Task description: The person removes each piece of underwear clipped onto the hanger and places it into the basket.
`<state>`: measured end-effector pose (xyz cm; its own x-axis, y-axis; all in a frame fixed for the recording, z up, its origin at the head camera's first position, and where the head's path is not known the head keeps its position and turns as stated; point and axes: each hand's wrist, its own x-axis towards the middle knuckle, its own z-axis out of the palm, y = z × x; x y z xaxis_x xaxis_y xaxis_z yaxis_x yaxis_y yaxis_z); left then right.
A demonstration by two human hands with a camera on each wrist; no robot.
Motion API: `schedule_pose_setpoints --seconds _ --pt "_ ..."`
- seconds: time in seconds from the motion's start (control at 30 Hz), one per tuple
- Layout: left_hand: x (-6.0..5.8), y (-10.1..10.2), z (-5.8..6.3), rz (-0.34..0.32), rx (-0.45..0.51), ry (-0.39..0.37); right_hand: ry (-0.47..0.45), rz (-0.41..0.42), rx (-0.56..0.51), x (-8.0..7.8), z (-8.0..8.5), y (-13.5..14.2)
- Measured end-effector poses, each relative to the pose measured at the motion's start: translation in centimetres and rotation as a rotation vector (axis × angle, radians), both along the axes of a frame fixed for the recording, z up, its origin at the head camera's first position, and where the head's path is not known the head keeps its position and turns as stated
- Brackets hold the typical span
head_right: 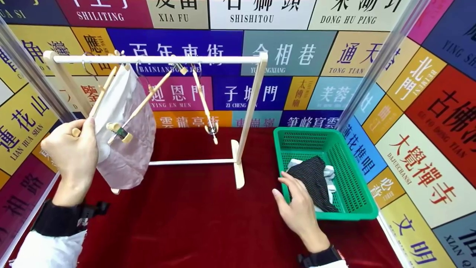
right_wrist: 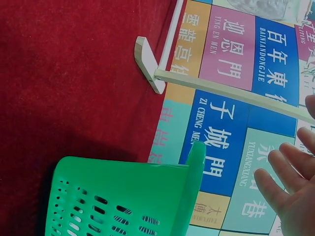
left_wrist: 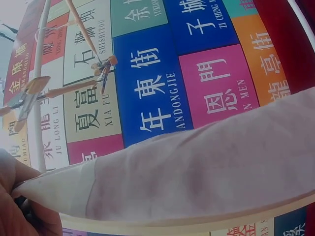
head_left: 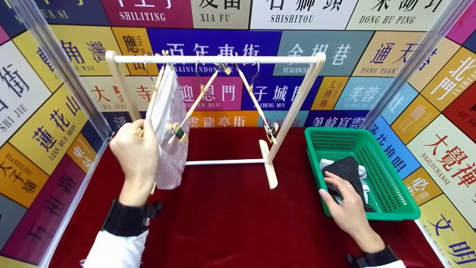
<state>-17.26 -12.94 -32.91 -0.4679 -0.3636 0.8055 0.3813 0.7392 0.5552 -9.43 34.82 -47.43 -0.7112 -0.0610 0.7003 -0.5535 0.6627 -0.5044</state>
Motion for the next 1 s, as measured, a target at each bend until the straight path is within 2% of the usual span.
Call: schedule_pose_setpoints --seconds 0.23,0.43,0.6,0.83,1.0 --pt "0.4 0.0 0.6 0.006 0.043 0.018 -0.015 0.002 -0.003 0.2 -0.1 -0.1" --pt "1.4 -0.3 0.6 -0.015 0.094 0.04 -0.018 0.005 -0.008 0.4 -0.1 -0.2" --pt "2.0 -0.6 0.0 -0.028 0.098 0.051 -0.038 -0.003 -0.014 0.6 -0.1 -0.1" --pt "3.0 -0.9 -1.1 -0.042 0.033 0.048 -0.029 -0.003 -0.011 0.8 -0.4 -0.1" --pt "3.7 -1.1 -2.0 -0.069 0.021 0.05 -0.031 -0.003 -0.016 0.8 -0.4 0.1"
